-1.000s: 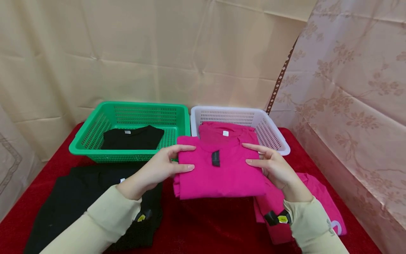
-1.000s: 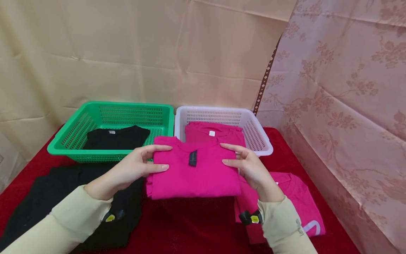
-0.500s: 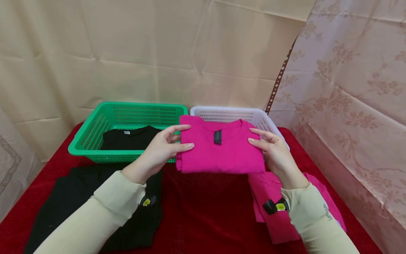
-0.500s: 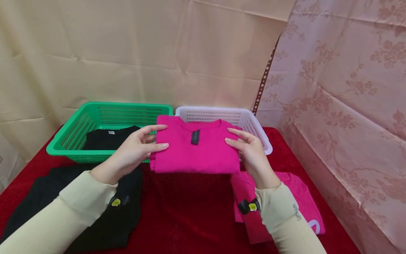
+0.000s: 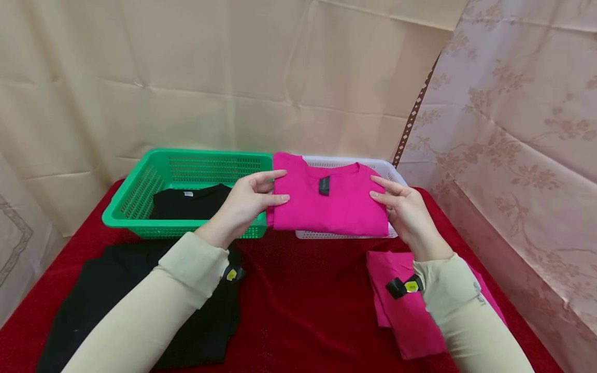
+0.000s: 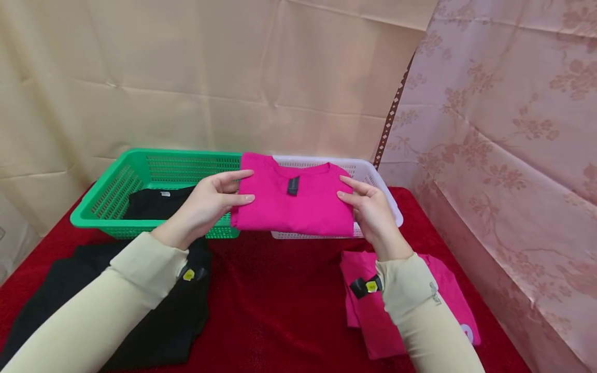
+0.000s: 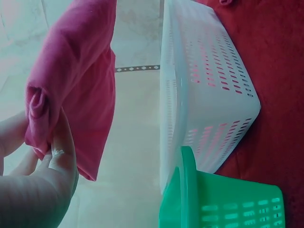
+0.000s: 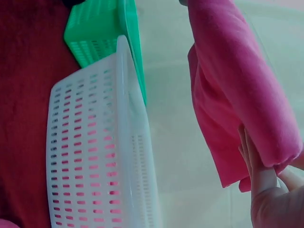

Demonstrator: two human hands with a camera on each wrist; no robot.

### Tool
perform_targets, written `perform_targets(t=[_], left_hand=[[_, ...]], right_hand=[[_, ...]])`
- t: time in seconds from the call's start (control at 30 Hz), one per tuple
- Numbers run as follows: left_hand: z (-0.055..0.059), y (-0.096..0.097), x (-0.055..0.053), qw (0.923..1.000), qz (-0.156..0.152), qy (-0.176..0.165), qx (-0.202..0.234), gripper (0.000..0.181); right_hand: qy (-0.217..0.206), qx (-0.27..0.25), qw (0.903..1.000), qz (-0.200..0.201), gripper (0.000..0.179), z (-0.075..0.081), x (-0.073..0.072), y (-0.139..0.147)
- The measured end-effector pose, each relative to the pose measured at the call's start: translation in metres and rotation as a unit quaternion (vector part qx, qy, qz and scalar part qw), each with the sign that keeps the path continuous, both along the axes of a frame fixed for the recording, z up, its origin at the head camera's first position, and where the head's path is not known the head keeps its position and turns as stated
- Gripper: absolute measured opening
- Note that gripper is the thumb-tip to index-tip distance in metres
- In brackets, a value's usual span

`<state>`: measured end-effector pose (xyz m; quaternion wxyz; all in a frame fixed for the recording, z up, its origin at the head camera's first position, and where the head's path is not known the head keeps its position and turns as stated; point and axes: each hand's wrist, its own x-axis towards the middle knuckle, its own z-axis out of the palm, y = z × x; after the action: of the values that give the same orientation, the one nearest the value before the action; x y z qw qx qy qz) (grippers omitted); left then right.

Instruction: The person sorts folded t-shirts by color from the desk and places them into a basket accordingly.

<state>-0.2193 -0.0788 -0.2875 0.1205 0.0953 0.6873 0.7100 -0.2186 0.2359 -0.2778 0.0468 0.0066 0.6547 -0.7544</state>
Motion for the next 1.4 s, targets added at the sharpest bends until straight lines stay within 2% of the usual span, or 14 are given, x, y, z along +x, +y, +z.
perform_targets(t=[0.23, 0.47, 0.67, 0.9, 1.17, 1.4], left_hand=[[-0.004, 0.007, -0.014, 0.9993, 0.016, -0.018, 0.028, 0.056], [-0.010, 0.013, -0.028, 0.9978, 0.037, -0.016, 0.053, 0.054], [-0.014, 0.018, -0.038, 0.9968, 0.052, -0.017, 0.057, 0.054], [-0.019, 0.027, -0.047, 0.9969, 0.064, -0.008, 0.044, 0.056], [-0.030, 0.031, -0.053, 0.9991, 0.024, -0.018, 0.029, 0.072], [-0.040, 0.043, -0.058, 0.9984, 0.056, -0.002, 0.009, 0.070]], right_hand=[[-0.001, 0.005, 0.9999, -0.010, 0.063, 0.004, -0.015, 0.000], [-0.009, 0.000, 0.9994, -0.034, 0.061, 0.007, -0.031, -0.002], [-0.003, -0.014, 0.9981, -0.059, 0.059, 0.003, -0.044, -0.002], [-0.013, -0.020, 0.9957, -0.090, 0.058, -0.008, -0.058, 0.000], [-0.012, -0.058, 0.9890, -0.135, 0.050, -0.020, -0.069, 0.001], [-0.021, -0.049, 0.9846, -0.166, 0.049, -0.029, -0.075, 0.006]])
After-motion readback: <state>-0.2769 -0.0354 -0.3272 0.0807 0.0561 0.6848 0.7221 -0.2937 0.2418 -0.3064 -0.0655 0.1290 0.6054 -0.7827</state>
